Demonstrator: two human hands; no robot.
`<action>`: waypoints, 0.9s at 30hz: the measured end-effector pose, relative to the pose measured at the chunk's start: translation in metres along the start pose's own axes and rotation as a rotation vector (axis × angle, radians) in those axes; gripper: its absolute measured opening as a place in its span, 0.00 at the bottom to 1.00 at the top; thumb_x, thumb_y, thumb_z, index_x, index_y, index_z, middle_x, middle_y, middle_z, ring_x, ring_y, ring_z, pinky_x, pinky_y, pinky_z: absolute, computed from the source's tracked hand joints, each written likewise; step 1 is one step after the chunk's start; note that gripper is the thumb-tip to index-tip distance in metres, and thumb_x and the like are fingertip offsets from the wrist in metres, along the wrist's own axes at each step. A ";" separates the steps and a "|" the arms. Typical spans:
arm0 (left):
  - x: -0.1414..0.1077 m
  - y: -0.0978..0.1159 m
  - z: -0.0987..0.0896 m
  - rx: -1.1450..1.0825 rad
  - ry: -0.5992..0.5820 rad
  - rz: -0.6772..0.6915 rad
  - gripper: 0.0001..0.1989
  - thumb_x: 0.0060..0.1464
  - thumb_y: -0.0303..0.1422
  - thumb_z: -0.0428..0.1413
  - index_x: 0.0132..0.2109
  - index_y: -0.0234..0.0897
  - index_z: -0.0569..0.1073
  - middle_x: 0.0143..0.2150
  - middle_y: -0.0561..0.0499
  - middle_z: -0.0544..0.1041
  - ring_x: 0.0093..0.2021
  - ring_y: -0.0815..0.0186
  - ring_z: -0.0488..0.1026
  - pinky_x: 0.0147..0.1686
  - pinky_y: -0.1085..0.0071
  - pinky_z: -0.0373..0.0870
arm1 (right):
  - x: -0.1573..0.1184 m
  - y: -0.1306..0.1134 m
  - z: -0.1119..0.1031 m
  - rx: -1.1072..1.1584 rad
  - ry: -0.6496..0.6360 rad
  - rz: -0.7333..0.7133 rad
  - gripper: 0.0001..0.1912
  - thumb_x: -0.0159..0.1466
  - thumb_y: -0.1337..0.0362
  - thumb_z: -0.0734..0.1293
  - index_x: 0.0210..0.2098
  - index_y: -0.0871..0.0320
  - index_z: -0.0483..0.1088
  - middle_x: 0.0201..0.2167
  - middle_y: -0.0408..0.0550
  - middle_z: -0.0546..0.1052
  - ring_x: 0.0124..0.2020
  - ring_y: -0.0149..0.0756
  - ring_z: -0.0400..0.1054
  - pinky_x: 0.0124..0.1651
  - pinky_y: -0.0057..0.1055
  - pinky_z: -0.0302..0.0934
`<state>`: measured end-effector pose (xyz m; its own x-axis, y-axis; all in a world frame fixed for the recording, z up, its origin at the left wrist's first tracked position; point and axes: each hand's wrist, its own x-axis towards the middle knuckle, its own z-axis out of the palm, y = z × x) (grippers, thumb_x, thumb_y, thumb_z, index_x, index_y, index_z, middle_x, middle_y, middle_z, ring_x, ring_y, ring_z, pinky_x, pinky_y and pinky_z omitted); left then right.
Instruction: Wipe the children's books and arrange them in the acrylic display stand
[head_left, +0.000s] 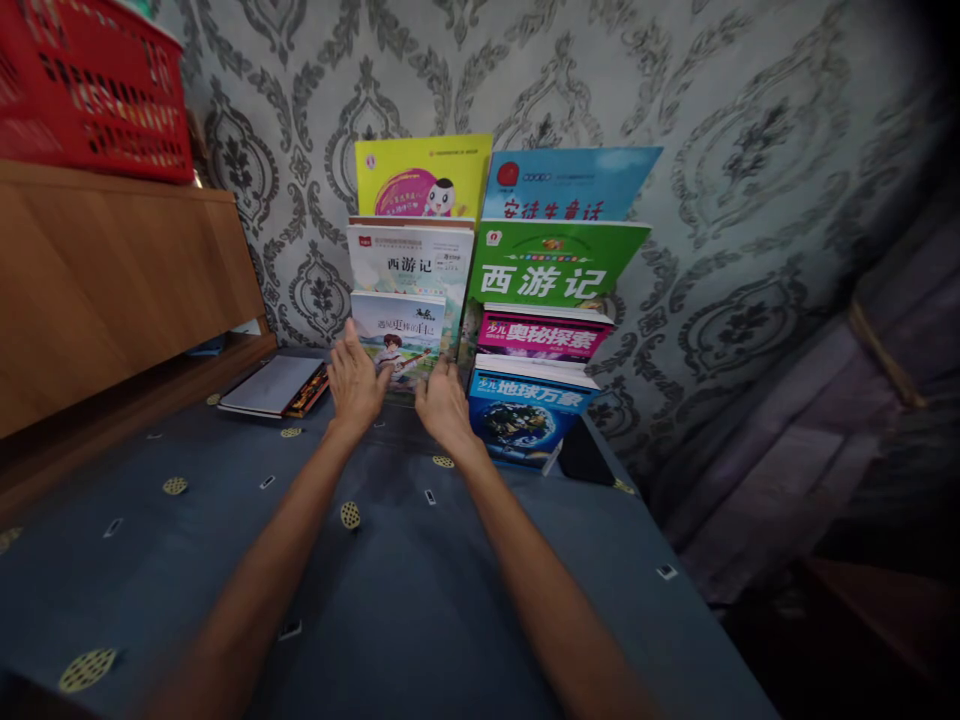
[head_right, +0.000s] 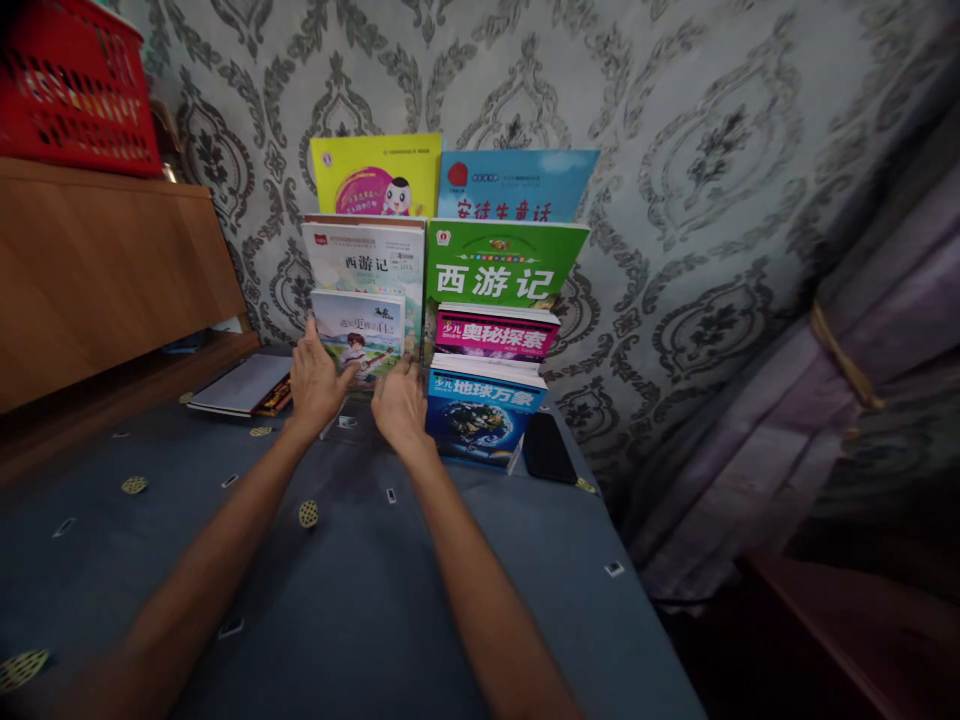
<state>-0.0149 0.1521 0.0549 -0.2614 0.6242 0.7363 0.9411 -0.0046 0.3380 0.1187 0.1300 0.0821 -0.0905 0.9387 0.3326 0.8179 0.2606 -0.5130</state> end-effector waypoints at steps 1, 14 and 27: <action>-0.001 0.001 -0.001 0.002 -0.002 0.002 0.44 0.59 0.41 0.56 0.70 0.24 0.43 0.60 0.25 0.65 0.61 0.39 0.64 0.54 0.46 0.65 | 0.000 0.000 0.000 0.005 0.002 -0.003 0.31 0.69 0.69 0.56 0.67 0.80 0.49 0.64 0.75 0.62 0.63 0.56 0.62 0.62 0.43 0.60; -0.004 0.009 -0.011 0.041 -0.037 -0.004 0.35 0.59 0.39 0.57 0.67 0.28 0.55 0.60 0.27 0.66 0.61 0.40 0.64 0.54 0.48 0.66 | -0.011 -0.009 0.008 0.101 0.191 -0.107 0.34 0.68 0.69 0.54 0.69 0.78 0.42 0.70 0.74 0.51 0.71 0.56 0.48 0.66 0.48 0.56; -0.004 0.013 -0.019 0.112 -0.087 0.237 0.19 0.63 0.30 0.48 0.60 0.32 0.66 0.61 0.31 0.67 0.57 0.44 0.65 0.54 0.50 0.64 | -0.052 0.007 0.012 0.079 0.176 -0.400 0.29 0.68 0.69 0.55 0.67 0.74 0.55 0.71 0.68 0.53 0.73 0.47 0.45 0.72 0.47 0.47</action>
<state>-0.0055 0.1344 0.0674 -0.0165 0.6809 0.7322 0.9929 -0.0749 0.0920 0.1221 0.0856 0.0522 -0.2878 0.7094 0.6433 0.6911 0.6189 -0.3733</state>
